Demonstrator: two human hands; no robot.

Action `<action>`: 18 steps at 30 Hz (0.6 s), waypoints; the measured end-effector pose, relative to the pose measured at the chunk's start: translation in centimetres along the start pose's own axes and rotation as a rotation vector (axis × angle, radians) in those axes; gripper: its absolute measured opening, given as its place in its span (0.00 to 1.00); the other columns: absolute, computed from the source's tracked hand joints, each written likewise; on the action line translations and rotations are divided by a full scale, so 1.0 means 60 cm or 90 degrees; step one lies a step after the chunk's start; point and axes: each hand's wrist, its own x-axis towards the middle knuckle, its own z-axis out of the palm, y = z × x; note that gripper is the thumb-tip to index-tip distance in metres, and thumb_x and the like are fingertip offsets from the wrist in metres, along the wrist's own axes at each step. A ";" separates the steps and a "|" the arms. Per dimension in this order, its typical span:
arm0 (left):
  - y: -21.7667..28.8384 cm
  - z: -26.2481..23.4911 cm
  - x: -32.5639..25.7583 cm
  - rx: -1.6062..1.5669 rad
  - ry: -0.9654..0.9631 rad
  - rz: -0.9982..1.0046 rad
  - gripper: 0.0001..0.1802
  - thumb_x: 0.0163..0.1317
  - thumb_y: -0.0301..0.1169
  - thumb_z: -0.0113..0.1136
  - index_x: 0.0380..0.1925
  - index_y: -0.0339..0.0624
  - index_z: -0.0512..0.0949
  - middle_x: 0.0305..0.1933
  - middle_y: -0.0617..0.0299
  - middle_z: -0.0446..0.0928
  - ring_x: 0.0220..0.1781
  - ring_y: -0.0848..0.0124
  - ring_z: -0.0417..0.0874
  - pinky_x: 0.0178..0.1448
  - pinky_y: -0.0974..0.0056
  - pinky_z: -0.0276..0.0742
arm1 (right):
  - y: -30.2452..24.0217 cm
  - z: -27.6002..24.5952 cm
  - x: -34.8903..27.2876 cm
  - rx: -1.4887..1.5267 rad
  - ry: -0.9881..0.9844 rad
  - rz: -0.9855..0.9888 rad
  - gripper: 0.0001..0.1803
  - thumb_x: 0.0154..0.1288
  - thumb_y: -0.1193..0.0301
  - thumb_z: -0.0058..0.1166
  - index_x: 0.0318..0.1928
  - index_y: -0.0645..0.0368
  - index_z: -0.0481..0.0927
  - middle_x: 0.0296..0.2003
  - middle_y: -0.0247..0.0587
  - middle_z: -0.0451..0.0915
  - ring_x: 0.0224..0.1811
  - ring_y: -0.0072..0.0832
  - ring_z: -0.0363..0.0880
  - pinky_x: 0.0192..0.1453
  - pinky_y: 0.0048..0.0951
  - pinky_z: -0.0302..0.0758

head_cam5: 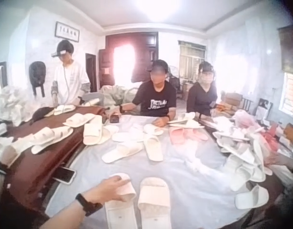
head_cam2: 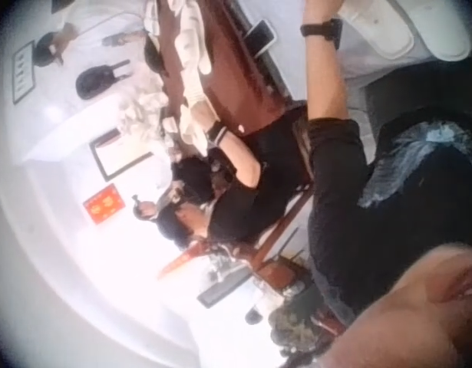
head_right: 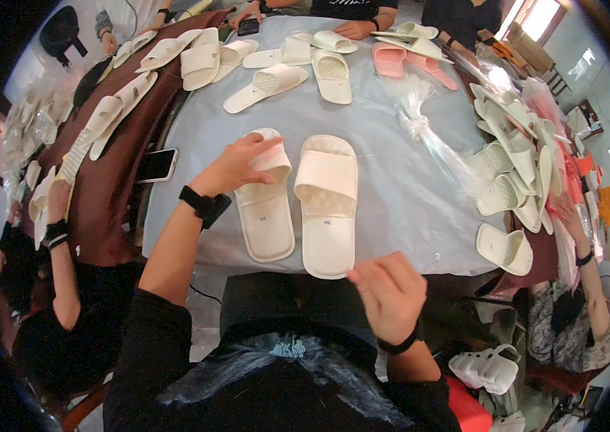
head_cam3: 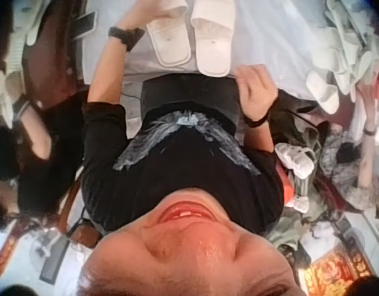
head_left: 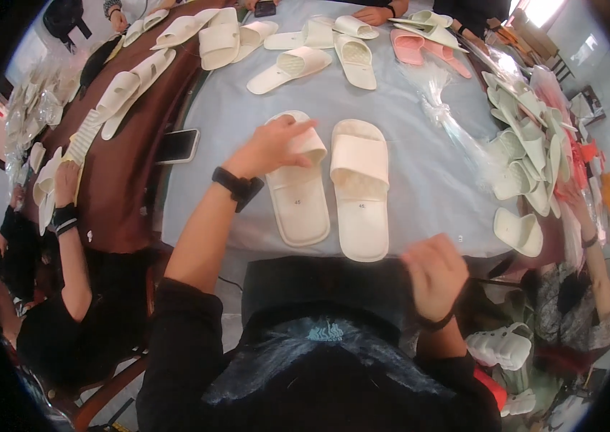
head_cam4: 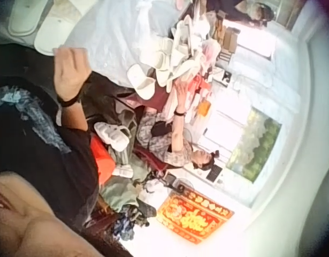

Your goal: Manually assembling and organizing pairs of hotel slippers at a factory workbench.

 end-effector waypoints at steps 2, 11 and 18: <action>0.017 0.019 0.001 -0.008 -0.112 -0.075 0.42 0.47 0.45 0.73 0.64 0.51 0.71 0.58 0.43 0.71 0.61 0.47 0.69 0.65 0.52 0.66 | -0.010 0.014 -0.010 -0.002 -0.026 -0.024 0.10 0.48 0.79 0.68 0.31 0.65 0.79 0.24 0.41 0.75 0.24 0.36 0.74 0.26 0.32 0.70; 0.031 -0.021 -0.053 0.043 0.265 -0.039 0.27 0.55 0.31 0.69 0.58 0.46 0.76 0.58 0.49 0.74 0.58 0.55 0.75 0.61 0.55 0.71 | -0.045 0.063 -0.049 0.079 -0.168 -0.121 0.12 0.47 0.78 0.70 0.31 0.63 0.78 0.22 0.36 0.72 0.20 0.30 0.72 0.21 0.29 0.68; 0.128 -0.064 -0.195 0.010 0.404 -0.200 0.15 0.60 0.21 0.61 0.48 0.34 0.80 0.38 0.54 0.84 0.39 0.68 0.84 0.47 0.67 0.77 | -0.045 0.072 -0.057 0.065 -0.155 -0.090 0.12 0.48 0.77 0.69 0.31 0.64 0.78 0.21 0.37 0.73 0.20 0.30 0.72 0.21 0.29 0.69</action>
